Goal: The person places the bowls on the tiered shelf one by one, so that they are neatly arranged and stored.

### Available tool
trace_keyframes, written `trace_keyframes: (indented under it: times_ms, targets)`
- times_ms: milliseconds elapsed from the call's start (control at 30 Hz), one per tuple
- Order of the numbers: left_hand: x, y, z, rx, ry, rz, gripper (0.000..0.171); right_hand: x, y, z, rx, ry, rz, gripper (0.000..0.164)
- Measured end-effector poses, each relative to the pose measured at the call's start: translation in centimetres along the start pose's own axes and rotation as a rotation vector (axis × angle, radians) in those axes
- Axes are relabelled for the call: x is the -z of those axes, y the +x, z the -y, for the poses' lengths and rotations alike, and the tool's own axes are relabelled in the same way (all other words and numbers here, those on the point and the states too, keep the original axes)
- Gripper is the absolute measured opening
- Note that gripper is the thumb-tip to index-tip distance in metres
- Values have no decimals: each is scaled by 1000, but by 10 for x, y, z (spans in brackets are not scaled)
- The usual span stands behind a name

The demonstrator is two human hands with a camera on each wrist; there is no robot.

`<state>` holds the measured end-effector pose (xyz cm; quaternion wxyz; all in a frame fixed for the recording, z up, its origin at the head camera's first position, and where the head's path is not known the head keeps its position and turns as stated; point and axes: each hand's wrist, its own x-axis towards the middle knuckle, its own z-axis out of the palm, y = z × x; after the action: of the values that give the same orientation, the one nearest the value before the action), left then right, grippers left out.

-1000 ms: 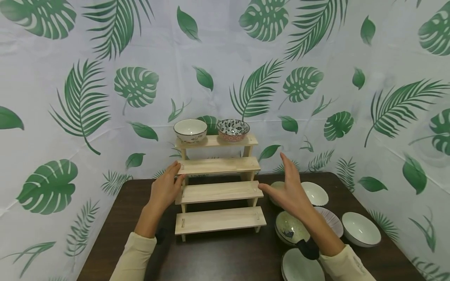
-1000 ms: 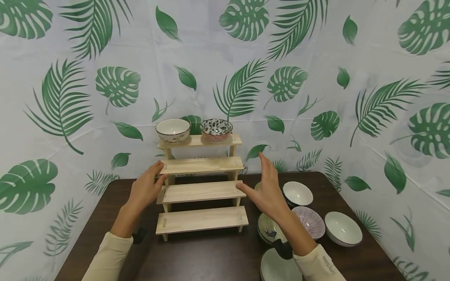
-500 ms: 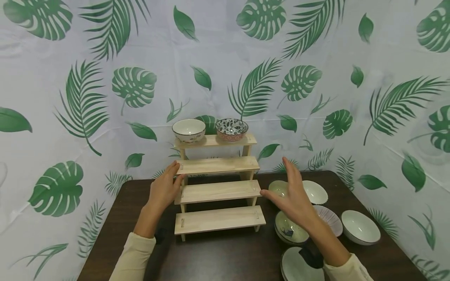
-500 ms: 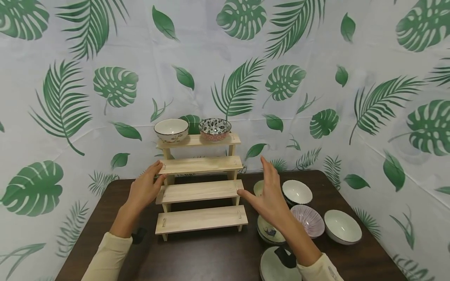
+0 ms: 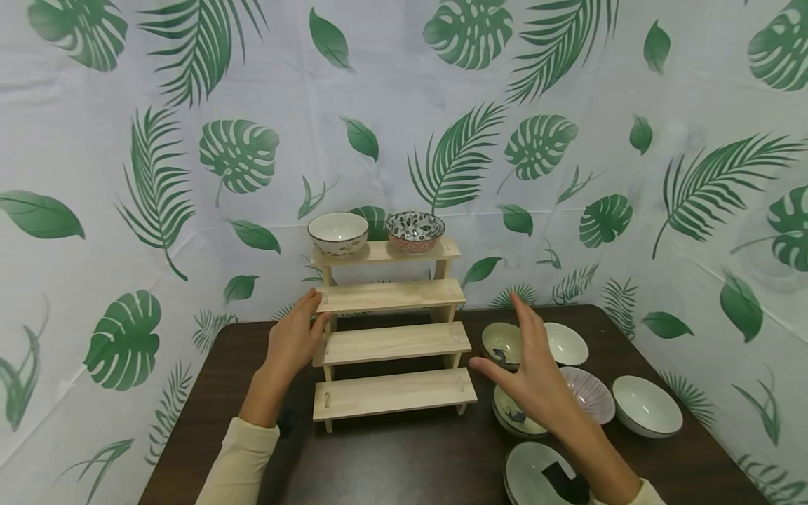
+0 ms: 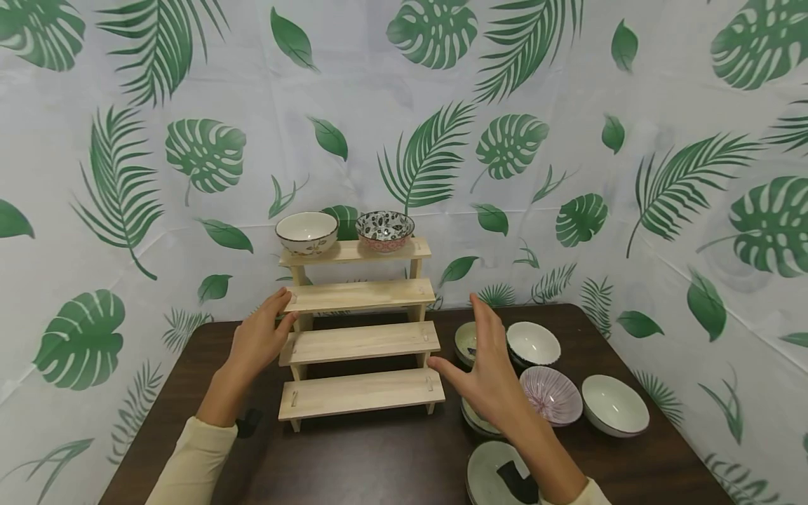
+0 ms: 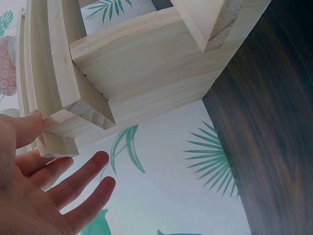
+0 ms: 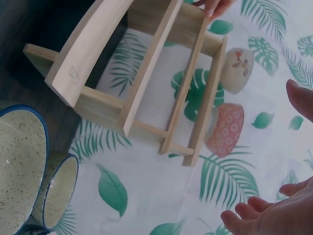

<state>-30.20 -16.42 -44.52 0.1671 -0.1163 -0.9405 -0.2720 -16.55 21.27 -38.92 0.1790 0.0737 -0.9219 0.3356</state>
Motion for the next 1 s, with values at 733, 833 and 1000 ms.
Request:
trace_keyframes:
  times_ms: [733,833,1000]
  targets:
    - [-2,1,3,-9,-11,-16,56,8,-26,10,-31,22,-1,117]
    - [-2,1,3,-11,-12,-16,56,8,-29,11,-42,20,1,118]
    - [-3,2,3,-7,-15,-13,56,6,-35,11,-42,4,-2,118]
